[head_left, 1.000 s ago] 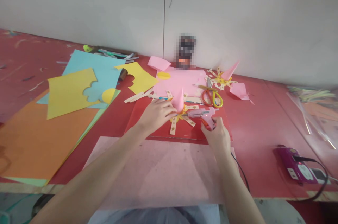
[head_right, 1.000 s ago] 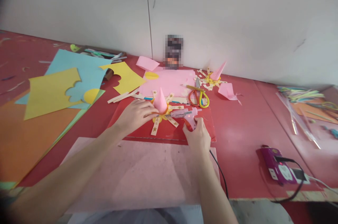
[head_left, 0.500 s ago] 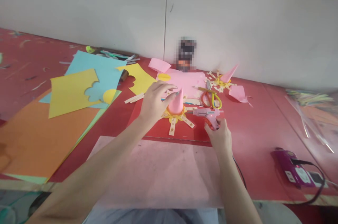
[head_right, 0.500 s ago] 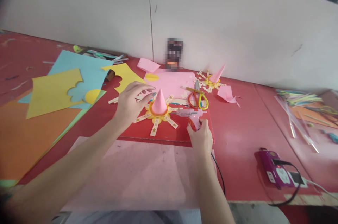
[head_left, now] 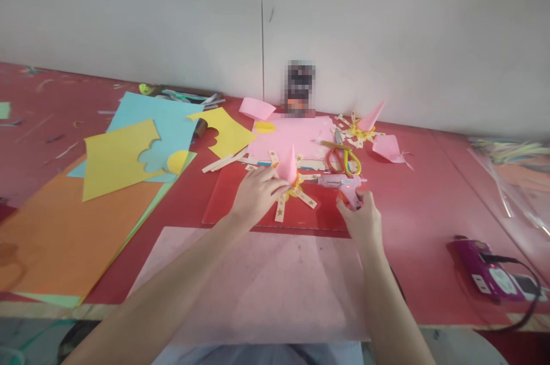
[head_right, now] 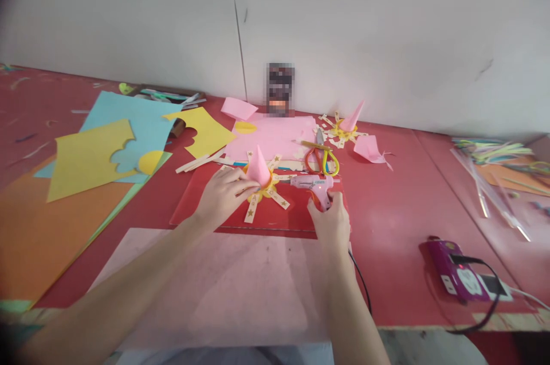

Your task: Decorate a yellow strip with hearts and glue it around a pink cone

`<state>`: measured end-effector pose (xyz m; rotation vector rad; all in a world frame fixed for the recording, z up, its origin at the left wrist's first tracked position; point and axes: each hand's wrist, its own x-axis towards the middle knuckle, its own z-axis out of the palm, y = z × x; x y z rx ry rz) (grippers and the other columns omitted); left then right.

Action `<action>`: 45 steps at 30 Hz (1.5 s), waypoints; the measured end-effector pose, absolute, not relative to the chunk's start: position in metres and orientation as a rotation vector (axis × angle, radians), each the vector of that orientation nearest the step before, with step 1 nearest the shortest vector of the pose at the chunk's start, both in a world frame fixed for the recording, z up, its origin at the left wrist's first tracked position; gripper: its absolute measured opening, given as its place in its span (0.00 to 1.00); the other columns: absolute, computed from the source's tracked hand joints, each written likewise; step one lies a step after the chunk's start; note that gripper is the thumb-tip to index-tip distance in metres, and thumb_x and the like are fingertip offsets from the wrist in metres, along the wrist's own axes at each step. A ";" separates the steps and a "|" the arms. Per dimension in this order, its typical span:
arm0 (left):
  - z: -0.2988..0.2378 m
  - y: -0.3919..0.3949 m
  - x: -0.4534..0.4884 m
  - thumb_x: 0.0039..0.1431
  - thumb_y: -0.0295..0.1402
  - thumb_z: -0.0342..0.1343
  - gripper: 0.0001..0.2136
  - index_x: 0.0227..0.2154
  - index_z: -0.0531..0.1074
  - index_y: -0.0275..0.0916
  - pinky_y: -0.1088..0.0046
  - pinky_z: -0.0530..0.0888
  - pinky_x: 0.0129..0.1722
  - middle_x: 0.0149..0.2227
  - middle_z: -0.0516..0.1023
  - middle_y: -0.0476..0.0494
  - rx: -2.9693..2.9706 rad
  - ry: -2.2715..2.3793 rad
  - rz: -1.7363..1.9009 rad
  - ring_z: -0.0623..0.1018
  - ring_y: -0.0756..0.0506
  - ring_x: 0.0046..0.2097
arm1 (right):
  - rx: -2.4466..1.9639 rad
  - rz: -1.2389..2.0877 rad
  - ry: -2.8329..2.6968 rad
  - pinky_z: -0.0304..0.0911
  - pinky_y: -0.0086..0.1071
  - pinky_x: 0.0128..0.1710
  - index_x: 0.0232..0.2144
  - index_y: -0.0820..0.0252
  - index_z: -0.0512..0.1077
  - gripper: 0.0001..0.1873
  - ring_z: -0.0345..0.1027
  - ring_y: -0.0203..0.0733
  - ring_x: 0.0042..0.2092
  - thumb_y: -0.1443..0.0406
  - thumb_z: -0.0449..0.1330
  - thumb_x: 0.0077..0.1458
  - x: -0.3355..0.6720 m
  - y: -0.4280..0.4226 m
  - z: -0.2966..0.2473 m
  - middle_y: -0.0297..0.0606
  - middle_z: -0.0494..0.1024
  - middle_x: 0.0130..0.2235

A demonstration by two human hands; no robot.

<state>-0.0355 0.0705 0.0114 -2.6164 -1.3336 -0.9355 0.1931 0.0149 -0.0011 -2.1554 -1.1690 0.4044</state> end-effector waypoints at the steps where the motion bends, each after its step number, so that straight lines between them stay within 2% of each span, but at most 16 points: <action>1: 0.011 0.071 -0.035 0.57 0.37 0.48 0.11 0.29 0.75 0.43 0.69 0.64 0.33 0.25 0.70 0.49 -2.635 -1.320 -0.907 0.68 0.50 0.30 | -2.160 0.405 -1.162 0.55 0.29 0.27 0.34 0.55 0.63 0.20 0.64 0.39 0.28 0.52 0.57 0.39 0.194 0.015 -0.001 0.33 0.72 0.28; 8: 0.008 0.073 -0.037 0.57 0.37 0.48 0.11 0.30 0.75 0.43 0.69 0.64 0.33 0.26 0.71 0.49 -2.682 -1.398 -0.829 0.70 0.51 0.30 | -2.150 0.401 -1.167 0.56 0.30 0.28 0.35 0.55 0.64 0.21 0.65 0.39 0.28 0.51 0.57 0.39 0.196 0.016 -0.003 0.33 0.72 0.28; 21: 0.006 0.073 -0.035 0.57 0.36 0.48 0.11 0.27 0.75 0.41 0.69 0.65 0.33 0.24 0.70 0.49 -2.685 -1.355 -0.798 0.69 0.49 0.30 | -2.143 0.433 -1.146 0.56 0.31 0.31 0.34 0.55 0.64 0.21 0.65 0.41 0.30 0.52 0.58 0.38 0.195 0.016 -0.002 0.33 0.72 0.28; 45: 0.005 0.074 -0.034 0.57 0.35 0.48 0.11 0.26 0.74 0.41 0.69 0.65 0.33 0.25 0.71 0.49 -2.713 -1.353 -0.779 0.70 0.49 0.31 | -2.123 0.443 -1.169 0.55 0.31 0.30 0.34 0.55 0.63 0.20 0.64 0.41 0.29 0.52 0.58 0.38 0.196 0.016 -0.003 0.33 0.71 0.27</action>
